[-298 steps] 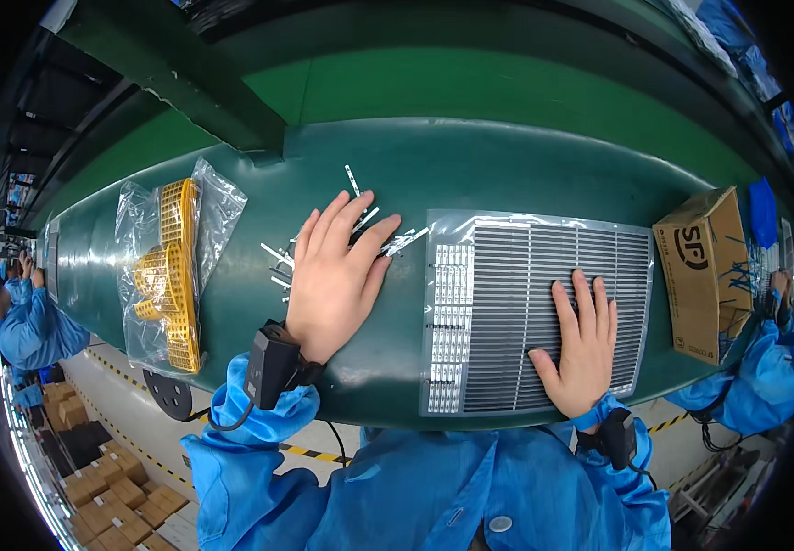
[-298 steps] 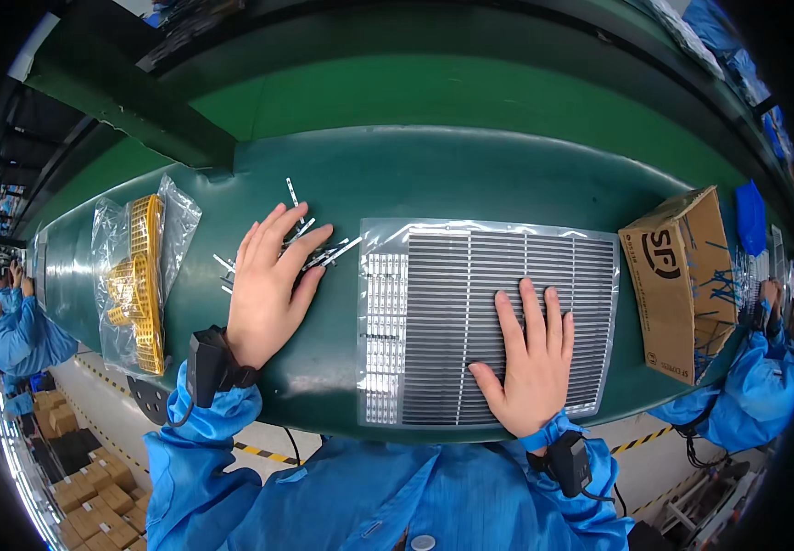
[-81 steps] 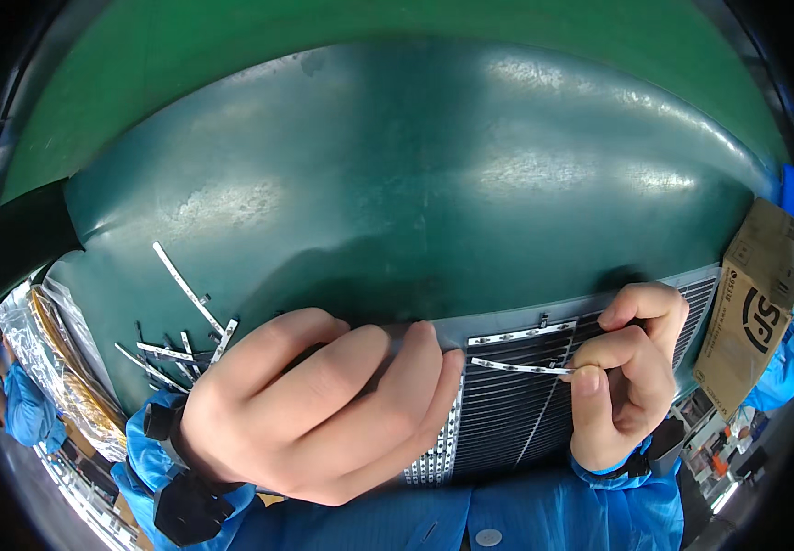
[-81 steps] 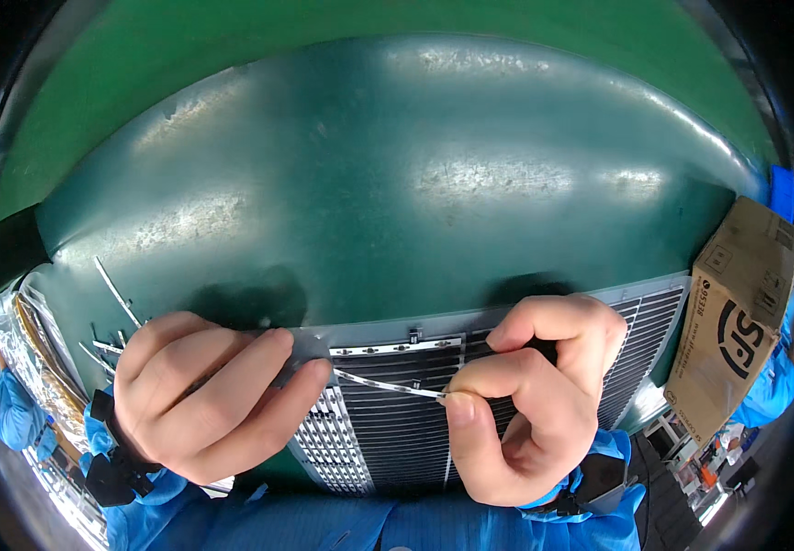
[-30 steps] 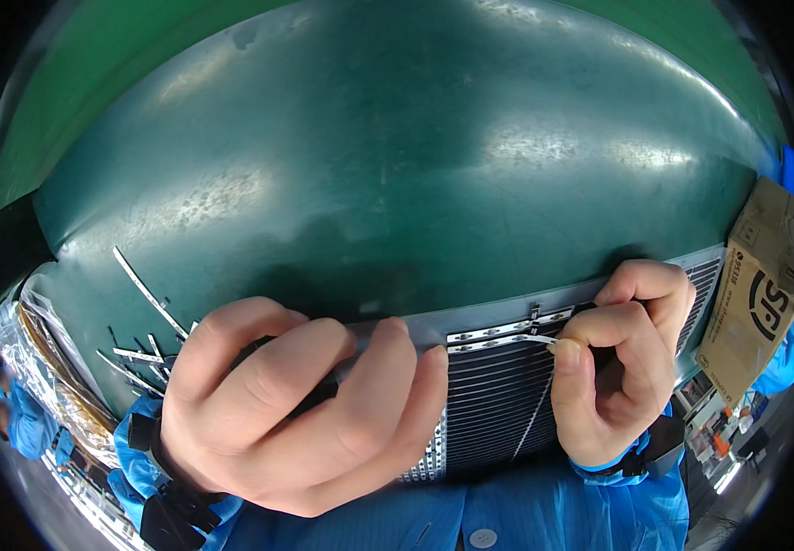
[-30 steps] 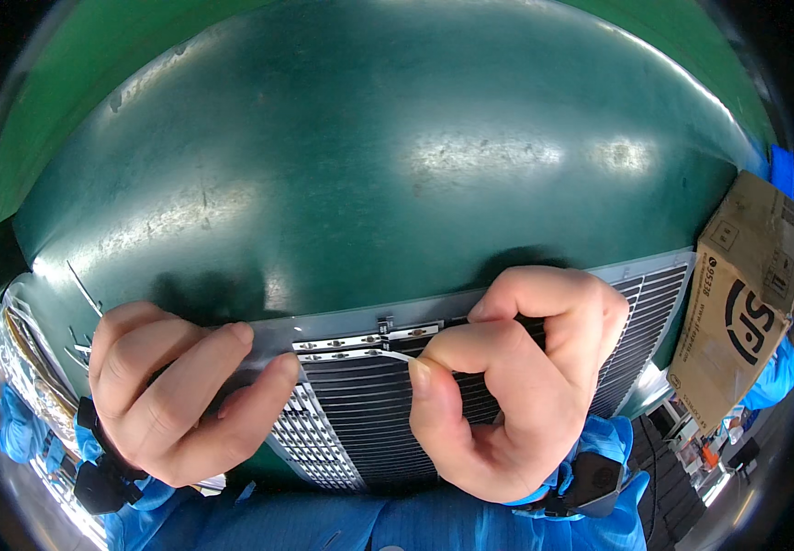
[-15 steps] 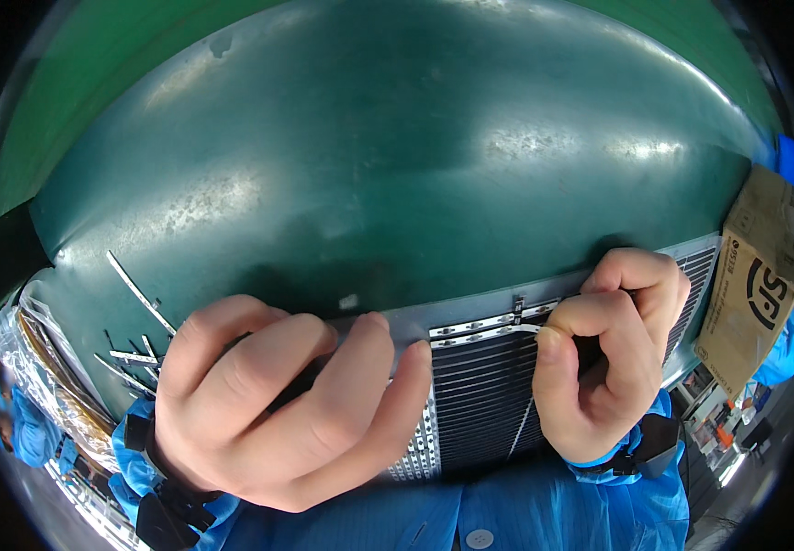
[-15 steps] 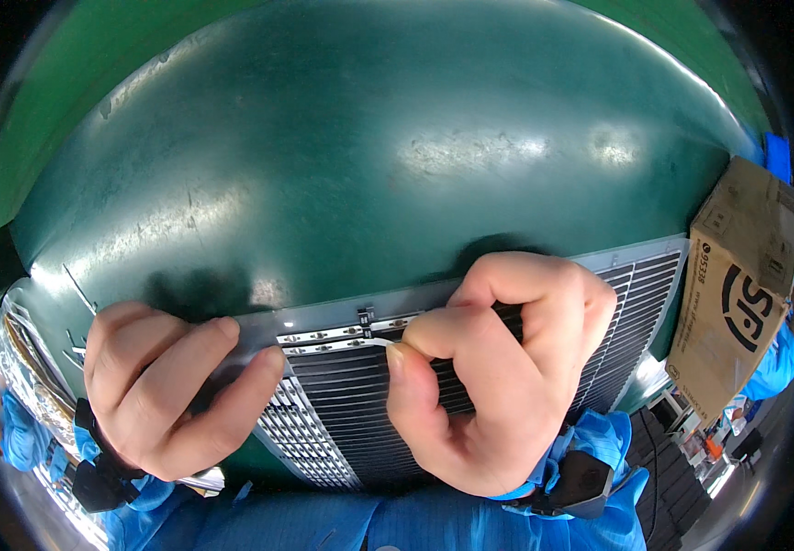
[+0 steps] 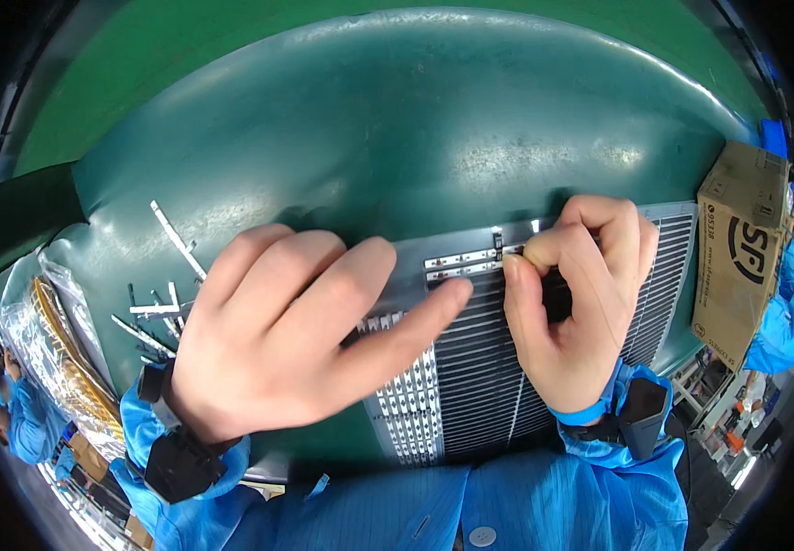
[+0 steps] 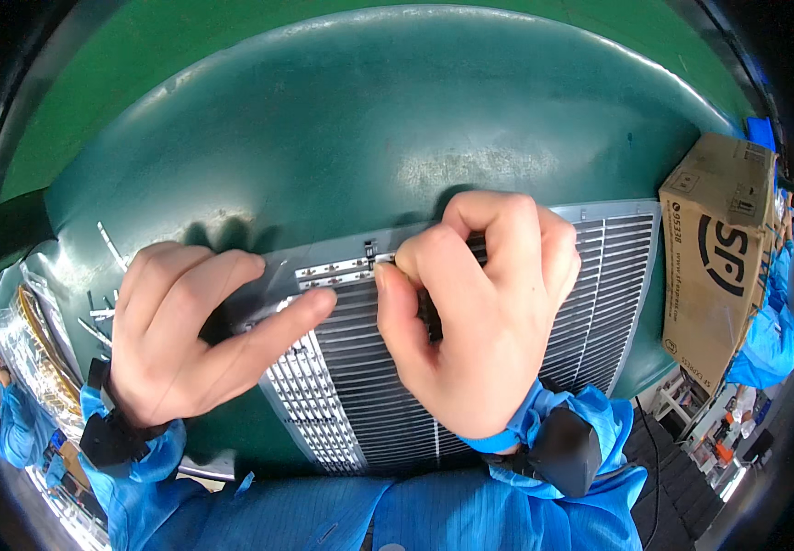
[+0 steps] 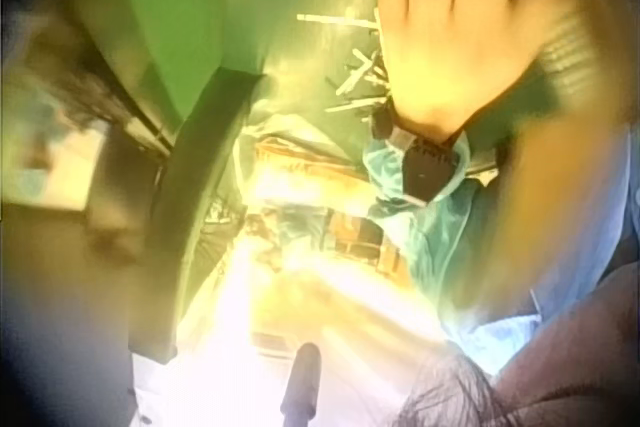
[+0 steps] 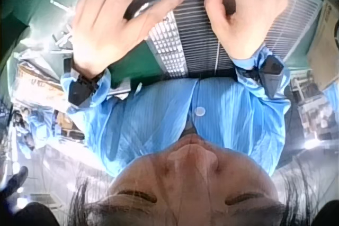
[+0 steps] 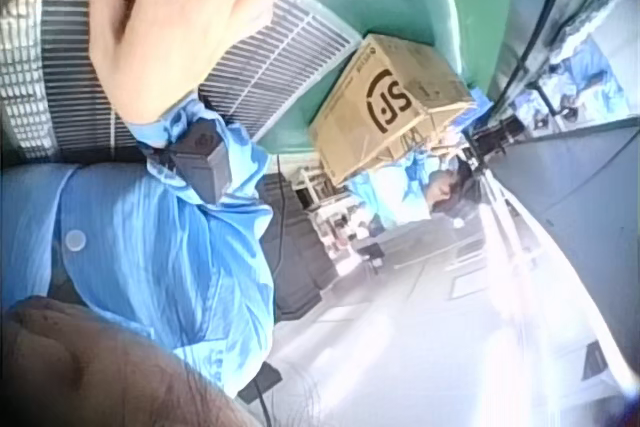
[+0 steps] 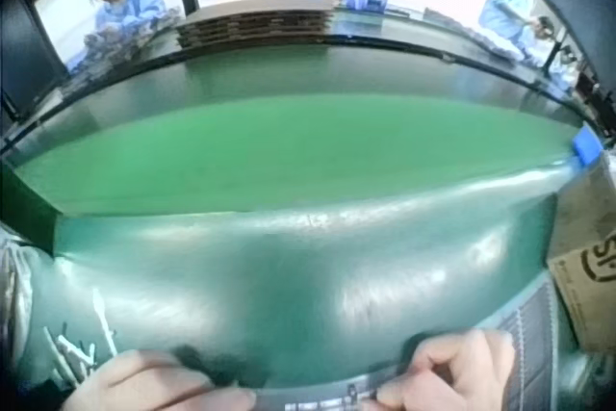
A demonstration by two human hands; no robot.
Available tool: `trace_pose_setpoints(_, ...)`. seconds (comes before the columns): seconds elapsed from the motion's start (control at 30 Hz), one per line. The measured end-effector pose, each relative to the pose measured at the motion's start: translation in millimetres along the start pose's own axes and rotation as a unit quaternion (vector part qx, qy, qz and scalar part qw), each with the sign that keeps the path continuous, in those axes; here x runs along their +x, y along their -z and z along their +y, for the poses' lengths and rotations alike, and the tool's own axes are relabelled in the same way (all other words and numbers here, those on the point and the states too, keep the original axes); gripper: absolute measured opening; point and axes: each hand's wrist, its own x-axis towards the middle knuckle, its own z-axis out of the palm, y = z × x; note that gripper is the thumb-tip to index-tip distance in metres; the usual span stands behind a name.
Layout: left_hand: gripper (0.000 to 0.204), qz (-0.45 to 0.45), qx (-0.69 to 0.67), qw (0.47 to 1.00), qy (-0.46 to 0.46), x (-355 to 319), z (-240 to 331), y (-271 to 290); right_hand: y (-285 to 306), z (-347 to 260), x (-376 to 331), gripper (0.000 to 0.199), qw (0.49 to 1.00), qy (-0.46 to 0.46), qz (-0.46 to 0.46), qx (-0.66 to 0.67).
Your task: Manually assembling small metallic strips onto a larger metallic grid frame on a factory assembly line.
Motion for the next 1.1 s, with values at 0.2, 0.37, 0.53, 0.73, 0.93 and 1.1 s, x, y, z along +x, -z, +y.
trace_pose_setpoints(0.2, 0.045, -0.001, 0.026, 1.000, 0.013, -2, 2, -1, -2, -3, 1, 0.015, 1.000, -0.002, 0.020, 0.005)
trace_pose_setpoints(0.37, 0.058, -0.074, -0.015, 0.996, 0.056, 2, 13, 9, -1, 1, -1, 0.014, 0.997, 0.017, 0.051, -0.057)
trace_pose_setpoints(0.53, 0.052, -0.062, 0.015, 0.995, 0.074, 2, 27, 15, 0, 1, -2, 0.015, 0.996, 0.028, 0.068, -0.051)
trace_pose_setpoints(0.73, 0.047, -0.059, 0.027, 0.994, 0.088, 0, 31, 15, -2, 16, -4, 0.018, 0.996, 0.005, 0.093, -0.009)
trace_pose_setpoints(0.93, 0.046, -0.037, 0.019, 0.995, 0.088, -1, 30, 19, -5, 14, 0, 0.026, 0.993, 0.030, 0.116, 0.021)
trace_pose_setpoints(1.1, 0.043, 0.016, -0.001, 0.991, 0.134, -6, 12, 55, -6, 17, -1, 0.031, 0.995, 0.025, 0.095, 0.008)
